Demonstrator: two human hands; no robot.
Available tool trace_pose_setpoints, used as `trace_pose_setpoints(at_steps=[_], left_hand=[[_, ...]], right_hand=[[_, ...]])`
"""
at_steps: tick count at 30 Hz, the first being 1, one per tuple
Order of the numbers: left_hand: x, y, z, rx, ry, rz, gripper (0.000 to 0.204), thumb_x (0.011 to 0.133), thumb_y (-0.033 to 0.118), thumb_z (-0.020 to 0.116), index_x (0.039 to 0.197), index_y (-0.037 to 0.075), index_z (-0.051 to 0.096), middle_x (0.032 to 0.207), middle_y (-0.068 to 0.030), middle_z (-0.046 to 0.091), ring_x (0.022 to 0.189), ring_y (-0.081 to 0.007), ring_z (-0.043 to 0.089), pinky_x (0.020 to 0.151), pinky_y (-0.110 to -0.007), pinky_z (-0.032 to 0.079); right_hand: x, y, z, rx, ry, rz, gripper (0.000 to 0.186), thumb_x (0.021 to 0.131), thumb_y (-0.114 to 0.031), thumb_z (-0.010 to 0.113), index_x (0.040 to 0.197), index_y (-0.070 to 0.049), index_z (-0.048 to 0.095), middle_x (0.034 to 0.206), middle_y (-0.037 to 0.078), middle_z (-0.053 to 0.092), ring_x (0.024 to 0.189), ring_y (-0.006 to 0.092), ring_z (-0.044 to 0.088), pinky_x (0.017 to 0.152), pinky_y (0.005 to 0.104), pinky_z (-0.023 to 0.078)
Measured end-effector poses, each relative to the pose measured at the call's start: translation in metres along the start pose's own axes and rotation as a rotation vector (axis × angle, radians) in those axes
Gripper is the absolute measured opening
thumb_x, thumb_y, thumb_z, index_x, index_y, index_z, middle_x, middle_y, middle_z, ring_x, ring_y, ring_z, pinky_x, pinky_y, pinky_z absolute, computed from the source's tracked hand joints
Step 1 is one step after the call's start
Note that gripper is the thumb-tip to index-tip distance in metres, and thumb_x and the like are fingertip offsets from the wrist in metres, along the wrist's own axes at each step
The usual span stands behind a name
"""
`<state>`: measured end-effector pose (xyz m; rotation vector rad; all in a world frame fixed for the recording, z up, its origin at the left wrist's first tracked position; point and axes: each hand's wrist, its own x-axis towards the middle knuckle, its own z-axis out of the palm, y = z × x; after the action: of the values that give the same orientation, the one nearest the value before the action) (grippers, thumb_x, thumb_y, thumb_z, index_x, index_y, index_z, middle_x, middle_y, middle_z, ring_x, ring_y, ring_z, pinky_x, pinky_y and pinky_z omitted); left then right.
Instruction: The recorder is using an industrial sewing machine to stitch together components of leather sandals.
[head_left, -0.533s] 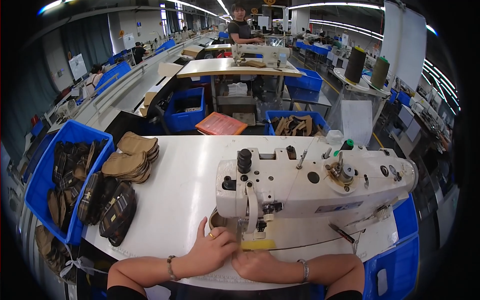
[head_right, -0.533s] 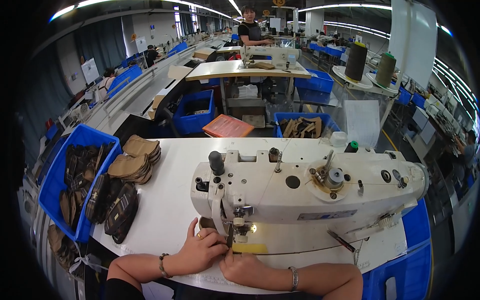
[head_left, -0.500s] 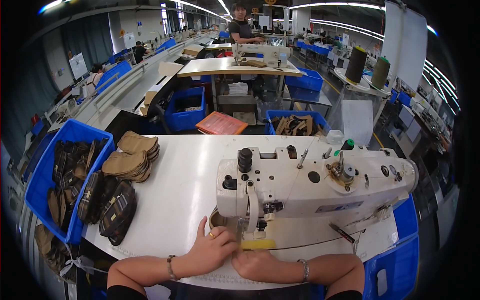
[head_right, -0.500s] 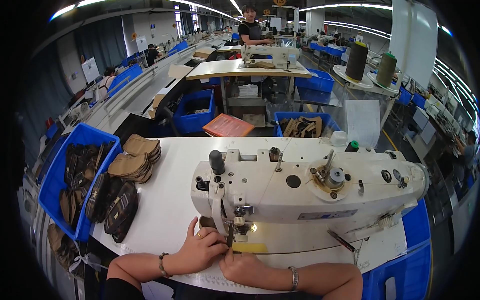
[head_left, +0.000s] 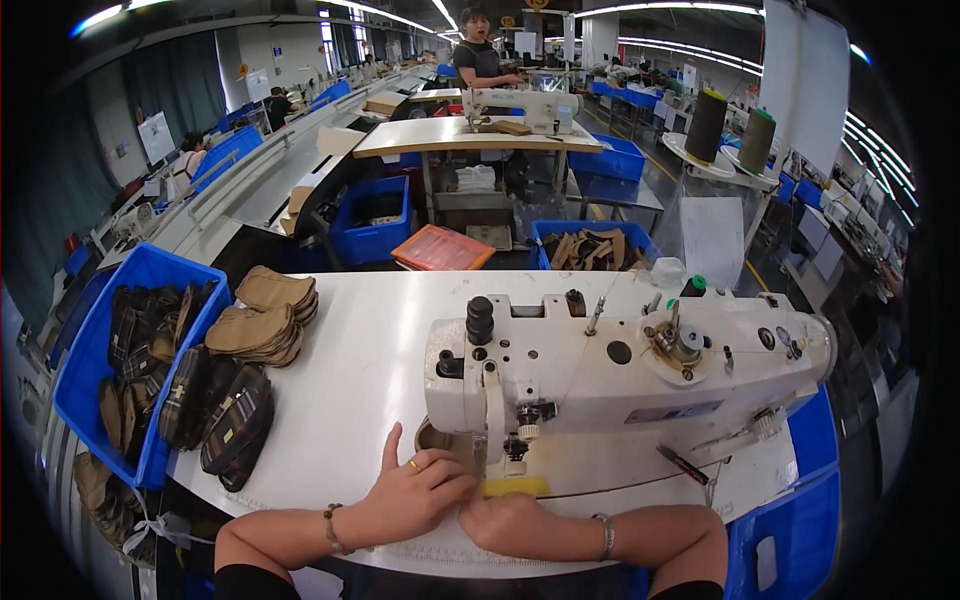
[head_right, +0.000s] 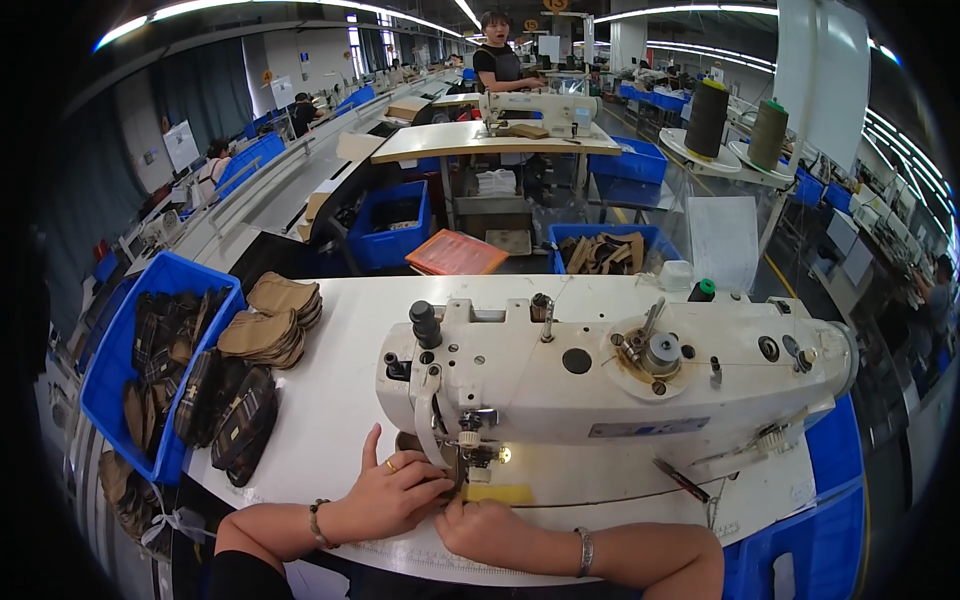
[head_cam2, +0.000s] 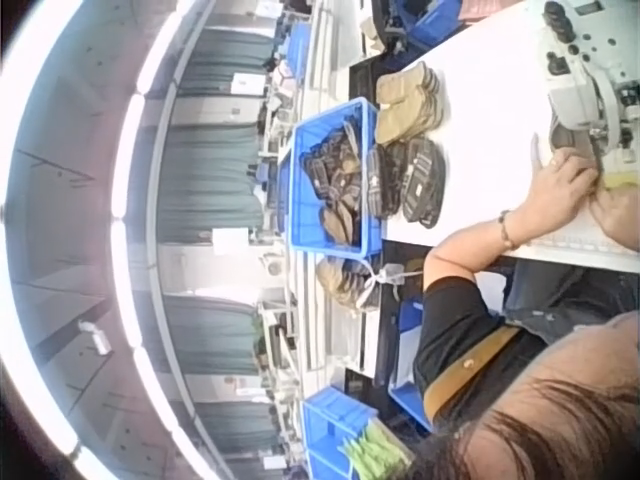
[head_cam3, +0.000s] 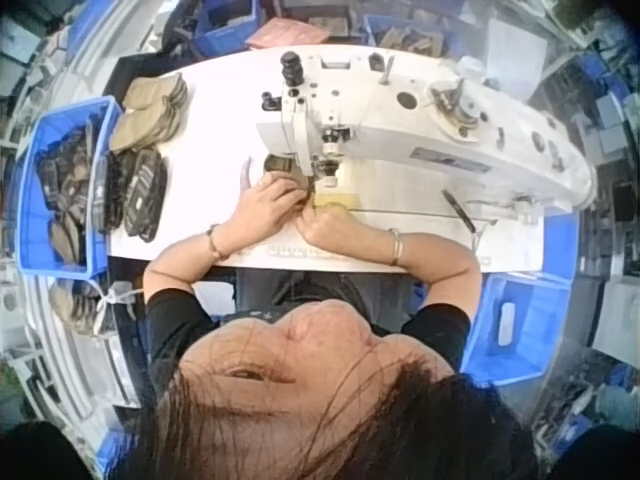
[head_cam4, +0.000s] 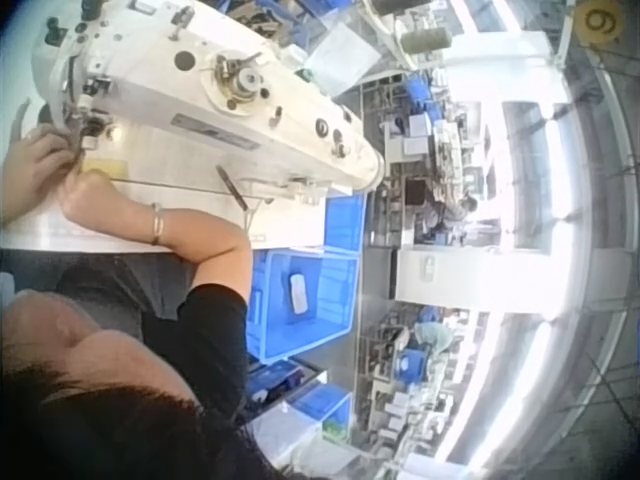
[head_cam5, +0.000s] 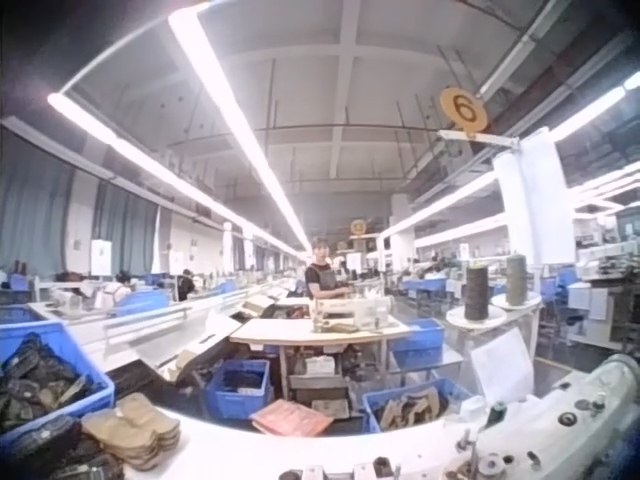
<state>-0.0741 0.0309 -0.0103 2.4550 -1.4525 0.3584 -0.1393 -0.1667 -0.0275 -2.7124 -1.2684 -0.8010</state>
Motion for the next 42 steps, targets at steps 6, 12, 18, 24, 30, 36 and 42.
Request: trace_pose_setpoints(at_steps=[6,12,18,24,30,36,42], left_hand=[[0.002,0.003,-0.006,0.079,0.058,0.04,0.026,0.071,0.022,0.078,0.097,0.023,0.075,0.098,0.0118,0.06,0.106,-0.013,0.056,0.11,-0.071,0.004],[0.01,0.003,-0.006,0.108,0.149,0.075,0.026,0.069,0.018,0.078,0.096,0.02,0.076,0.095,0.0104,0.061,0.1,-0.0146,0.058,0.11,-0.07,0.005],[0.013,0.003,-0.003,-0.173,0.021,-0.036,0.016,0.07,0.013,0.075,0.086,0.017,0.075,0.086,0.0082,0.057,0.093,-0.0129,0.056,0.109,-0.064,0.02],[0.014,0.002,-0.003,-0.252,-0.036,-0.047,0.022,0.07,0.011,0.077,0.091,0.014,0.076,0.089,0.0035,0.066,0.096,-0.0205,0.06,0.107,-0.061,0.021],[0.014,0.001,-0.001,-0.209,-0.002,-0.024,0.014,0.071,0.013,0.076,0.085,0.016,0.075,0.086,0.0061,0.057,0.096,-0.0143,0.055,0.109,-0.061,0.022],[0.018,0.0,0.003,-0.2,0.011,-0.02,0.014,0.071,0.014,0.075,0.085,0.016,0.074,0.086,0.006,0.055,0.098,-0.0155,0.054,0.109,-0.062,0.021],[0.03,-0.01,0.009,-0.193,0.004,-0.055,0.013,0.073,0.015,0.074,0.086,0.016,0.074,0.088,0.0054,0.056,0.099,-0.0163,0.055,0.108,-0.062,0.022]], right_hand=[[0.001,0.003,0.004,-0.005,0.004,-0.003,0.014,0.07,-0.016,0.062,0.075,-0.004,0.064,0.077,0.017,0.068,0.049,0.0126,0.058,0.042,0.0254,0.045],[0.002,0.01,0.004,-0.045,0.045,-0.01,0.016,0.07,-0.015,0.061,0.075,-0.001,0.066,0.078,0.021,0.069,0.049,0.0128,0.059,0.042,0.0252,0.044],[-0.001,0.003,0.003,-0.066,0.022,-0.005,0.016,0.069,-0.014,0.061,0.072,0.002,0.065,0.079,0.024,0.069,0.049,0.0138,0.06,0.042,0.0245,0.044],[-0.005,-0.003,-0.007,-0.001,-0.075,-0.018,0.02,0.072,-0.014,0.061,0.083,0.002,0.066,0.086,0.022,0.07,0.049,0.0104,0.056,0.043,0.0235,0.042],[0.001,-0.002,-0.01,0.019,-0.094,-0.038,0.022,0.07,-0.016,0.061,0.083,0.002,0.066,0.087,0.022,0.07,0.046,0.0095,0.053,0.042,0.023,0.04],[-0.002,0.001,-0.004,-0.013,-0.066,-0.042,0.022,0.07,-0.015,0.061,0.084,0.001,0.067,0.087,0.02,0.07,0.049,0.01,0.055,0.043,0.0236,0.04],[0.001,0.015,0.008,-0.044,-0.014,0.01,0.021,0.07,-0.014,0.062,0.086,-0.001,0.067,0.09,0.019,0.07,0.055,0.0116,0.059,0.045,0.025,0.045]])
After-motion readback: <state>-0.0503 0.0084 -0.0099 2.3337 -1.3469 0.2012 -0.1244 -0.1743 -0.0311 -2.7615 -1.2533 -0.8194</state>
